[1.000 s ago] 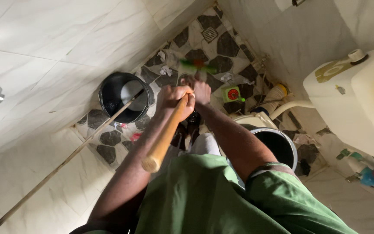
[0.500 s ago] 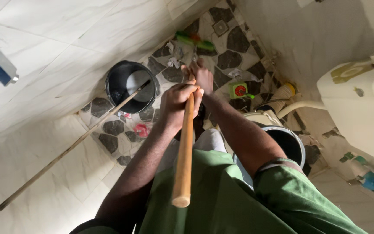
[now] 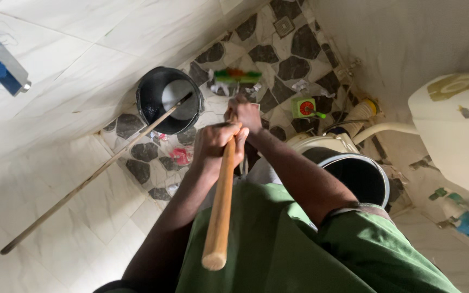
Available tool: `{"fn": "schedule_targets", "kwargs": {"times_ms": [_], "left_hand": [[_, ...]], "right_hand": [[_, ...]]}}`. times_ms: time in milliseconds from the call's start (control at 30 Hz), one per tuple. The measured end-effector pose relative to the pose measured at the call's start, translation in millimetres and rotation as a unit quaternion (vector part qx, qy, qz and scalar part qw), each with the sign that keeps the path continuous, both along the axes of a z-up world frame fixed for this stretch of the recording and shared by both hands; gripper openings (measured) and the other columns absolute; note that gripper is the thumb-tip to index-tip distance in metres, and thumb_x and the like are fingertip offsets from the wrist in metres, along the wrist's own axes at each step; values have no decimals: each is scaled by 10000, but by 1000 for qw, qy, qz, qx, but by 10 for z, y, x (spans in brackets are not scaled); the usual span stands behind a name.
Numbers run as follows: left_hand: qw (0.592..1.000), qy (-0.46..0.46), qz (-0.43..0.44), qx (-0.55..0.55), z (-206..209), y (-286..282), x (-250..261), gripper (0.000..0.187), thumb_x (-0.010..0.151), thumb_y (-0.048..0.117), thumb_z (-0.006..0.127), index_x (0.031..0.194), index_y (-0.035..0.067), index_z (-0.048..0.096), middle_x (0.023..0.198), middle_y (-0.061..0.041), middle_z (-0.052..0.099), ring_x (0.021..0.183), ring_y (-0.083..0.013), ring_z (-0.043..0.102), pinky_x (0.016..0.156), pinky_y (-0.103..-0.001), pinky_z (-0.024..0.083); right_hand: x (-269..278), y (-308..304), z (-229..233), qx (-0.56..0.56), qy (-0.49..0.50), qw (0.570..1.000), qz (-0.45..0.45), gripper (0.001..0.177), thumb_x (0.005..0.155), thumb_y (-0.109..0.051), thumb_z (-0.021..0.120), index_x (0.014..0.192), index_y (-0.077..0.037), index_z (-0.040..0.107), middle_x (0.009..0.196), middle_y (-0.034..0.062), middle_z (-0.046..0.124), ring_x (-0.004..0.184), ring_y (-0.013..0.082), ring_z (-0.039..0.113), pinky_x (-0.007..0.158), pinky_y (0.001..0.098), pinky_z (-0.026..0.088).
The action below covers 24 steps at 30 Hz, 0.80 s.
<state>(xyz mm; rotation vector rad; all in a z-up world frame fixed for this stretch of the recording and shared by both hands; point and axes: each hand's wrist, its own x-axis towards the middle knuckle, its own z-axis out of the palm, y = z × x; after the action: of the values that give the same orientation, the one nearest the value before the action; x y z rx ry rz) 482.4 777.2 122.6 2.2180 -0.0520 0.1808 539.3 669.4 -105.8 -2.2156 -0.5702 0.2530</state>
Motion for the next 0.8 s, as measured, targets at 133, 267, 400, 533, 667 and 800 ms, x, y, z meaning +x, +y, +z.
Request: {"fn": "schedule_targets", "kwargs": {"times_ms": [133, 267, 400, 533, 667, 800], "left_hand": [[998, 53, -11, 29, 195, 28, -25, 286, 928, 161, 742, 693, 61, 614, 636, -114, 673, 537, -286, 681, 510, -384, 518], [998, 37, -59, 5, 392, -24, 37, 245, 936, 147, 736, 731, 58, 636, 662, -108, 678, 573, -261, 695, 527, -372, 526], [993, 41, -98, -44, 440, -242, 89, 255, 953, 144, 739, 746, 32, 640, 705, -108, 704, 599, -228, 719, 552, -354, 547], [986, -3, -135, -92, 223, -421, 154, 136, 975, 141, 727, 935, 13, 705, 910, -128, 761, 771, -255, 769, 660, -327, 604], [979, 21, -159, -124, -167, -607, 296, 182, 958, 150, 746, 1047, -8, 744, 1004, -155, 775, 928, -267, 786, 864, -350, 624], [973, 37, -187, -128, -461, -779, 411, 171, 915, 159, 775, 986, 4, 753, 1135, -193, 769, 1082, -280, 765, 977, -367, 598]], "right_hand": [[-179, -30, 234, -35, 41, 998, 26, 190, 824, -234, 719, 893, -66, 661, 1027, 175, 624, 742, 412, 666, 606, 524, 525], [-276, -59, 405, 34, 15, 995, -88, 117, 864, -181, 695, 889, -72, 659, 1003, 149, 622, 757, 389, 672, 634, 506, 544], [-240, -188, 520, 52, -23, 970, -234, 80, 828, -88, 673, 905, -81, 695, 995, 153, 596, 734, 358, 687, 621, 473, 578], [-56, -428, 536, 41, -76, 945, -316, 109, 867, -90, 690, 964, -42, 694, 1028, 187, 579, 736, 382, 682, 602, 487, 563], [66, -758, 471, -3, -7, 924, -383, 242, 999, -242, 677, 1030, -4, 649, 1102, 217, 550, 728, 374, 686, 548, 466, 578], [89, -1072, 359, -18, -14, 913, -408, 338, 1027, -317, 693, 1038, 14, 629, 1105, 231, 548, 792, 435, 674, 610, 523, 525]]}}
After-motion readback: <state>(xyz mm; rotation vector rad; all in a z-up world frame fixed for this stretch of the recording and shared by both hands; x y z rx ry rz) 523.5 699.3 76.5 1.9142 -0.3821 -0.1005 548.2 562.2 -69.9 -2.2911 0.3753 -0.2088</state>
